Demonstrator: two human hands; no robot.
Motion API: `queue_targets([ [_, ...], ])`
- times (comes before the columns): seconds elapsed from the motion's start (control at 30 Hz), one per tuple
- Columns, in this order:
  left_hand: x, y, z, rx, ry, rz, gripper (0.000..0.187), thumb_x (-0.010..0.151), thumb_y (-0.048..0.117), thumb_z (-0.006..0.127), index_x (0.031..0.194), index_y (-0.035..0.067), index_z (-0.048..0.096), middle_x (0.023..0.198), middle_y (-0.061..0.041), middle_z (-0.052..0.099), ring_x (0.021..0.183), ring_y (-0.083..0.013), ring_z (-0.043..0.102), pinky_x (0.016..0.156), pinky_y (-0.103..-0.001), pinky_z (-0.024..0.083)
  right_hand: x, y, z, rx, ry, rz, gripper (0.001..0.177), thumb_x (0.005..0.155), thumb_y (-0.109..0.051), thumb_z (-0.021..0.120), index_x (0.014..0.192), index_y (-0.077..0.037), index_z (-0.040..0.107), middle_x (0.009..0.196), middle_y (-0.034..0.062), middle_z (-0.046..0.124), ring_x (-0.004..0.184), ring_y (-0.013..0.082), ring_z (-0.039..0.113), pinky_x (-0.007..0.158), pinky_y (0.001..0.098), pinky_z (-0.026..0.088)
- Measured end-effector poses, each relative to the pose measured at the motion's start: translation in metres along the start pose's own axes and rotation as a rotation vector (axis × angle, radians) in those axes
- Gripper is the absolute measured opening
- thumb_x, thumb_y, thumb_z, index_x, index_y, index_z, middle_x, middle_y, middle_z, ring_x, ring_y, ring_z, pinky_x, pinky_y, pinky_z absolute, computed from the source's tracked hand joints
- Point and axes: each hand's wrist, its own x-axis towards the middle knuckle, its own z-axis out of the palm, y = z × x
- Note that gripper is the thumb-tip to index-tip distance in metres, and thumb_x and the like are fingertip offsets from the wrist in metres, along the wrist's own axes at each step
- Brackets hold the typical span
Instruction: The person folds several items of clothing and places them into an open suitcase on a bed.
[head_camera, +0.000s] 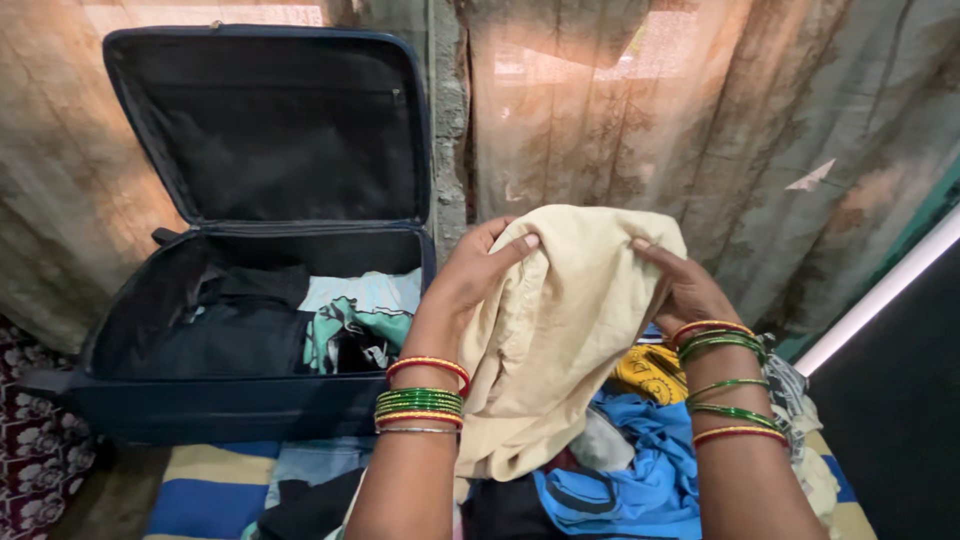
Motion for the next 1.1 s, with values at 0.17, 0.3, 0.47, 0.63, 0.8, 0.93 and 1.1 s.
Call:
queue_targets([
  [0.17,0.021,-0.025,0.018,-0.017,-0.005,0.093,0.028,0.096,0.011,0.070,0.121,0.000,0.066,0.108,-0.004,0.072,0.096,-0.0116,0.068,0.087,-0.028,0.056,-0.012,-0.004,-0.007,-0.117,-0.053,0.074,0.056,0.086,-0.024,0.072,0.136,-0.003,0.060,0.129,0.0089,0.072,0.118,0.0245,0.067,0.103,0.0426,0.051],
  [0.3,0.029,-0.030,0.030,0.072,0.005,0.137,0.026,0.095,0.008,0.070,0.119,0.001,0.066,0.108,-0.004,0.072,0.097,-0.0109,0.067,0.087,-0.027,0.055,-0.011,-0.008,-0.013,-0.176,-0.092,0.026,0.060,0.083,-0.022,0.075,0.138,-0.006,0.058,0.131,0.0079,0.069,0.118,0.0227,0.066,0.103,0.0425,0.051],
  [0.47,0.039,-0.041,0.038,0.030,0.007,0.134,0.025,0.095,0.007,0.070,0.119,0.000,0.066,0.107,-0.004,0.072,0.096,-0.0111,0.068,0.086,-0.027,0.055,-0.002,-0.008,-0.026,-0.033,-0.070,0.027,0.059,0.088,-0.030,0.073,0.139,-0.004,0.059,0.130,0.0084,0.071,0.118,0.0228,0.068,0.101,0.0407,0.054],
  [0.63,0.054,-0.051,0.036,0.000,0.012,0.120,0.025,0.095,0.006,0.070,0.119,0.001,0.066,0.105,-0.005,0.072,0.094,-0.0116,0.068,0.083,-0.027,0.055,0.003,0.005,-0.030,-0.211,-0.155,0.144,0.057,0.083,-0.023,0.074,0.136,-0.006,0.062,0.126,0.0075,0.073,0.113,0.0229,0.070,0.094,0.0416,0.055],
  [0.8,0.065,-0.061,0.031,0.045,0.045,0.165,0.026,0.095,0.006,0.070,0.120,0.001,0.065,0.106,-0.004,0.072,0.094,-0.0107,0.067,0.084,-0.027,0.056,0.022,0.009,-0.040,-0.084,-0.129,0.063,0.053,0.084,-0.017,0.074,0.134,-0.004,0.061,0.124,0.0092,0.072,0.114,0.0245,0.069,0.098,0.0423,0.056],
  [0.93,0.073,-0.068,0.026,0.051,0.055,0.164,0.026,0.095,0.006,0.070,0.120,0.001,0.066,0.106,-0.004,0.072,0.095,-0.0110,0.067,0.085,-0.027,0.055,0.030,0.014,-0.042,-0.066,-0.096,0.117,0.053,0.086,-0.021,0.072,0.135,-0.004,0.061,0.124,0.0090,0.072,0.112,0.0241,0.069,0.097,0.0428,0.056],
  [1.1,0.082,-0.075,0.024,0.051,0.075,0.150,0.026,0.095,0.006,0.070,0.120,0.001,0.066,0.107,-0.004,0.073,0.096,-0.0116,0.068,0.085,-0.027,0.056,0.039,0.020,-0.043,-0.131,-0.251,0.197,0.057,0.085,-0.023,0.073,0.137,-0.004,0.060,0.124,0.0095,0.073,0.110,0.0229,0.070,0.096,0.0408,0.055],
])
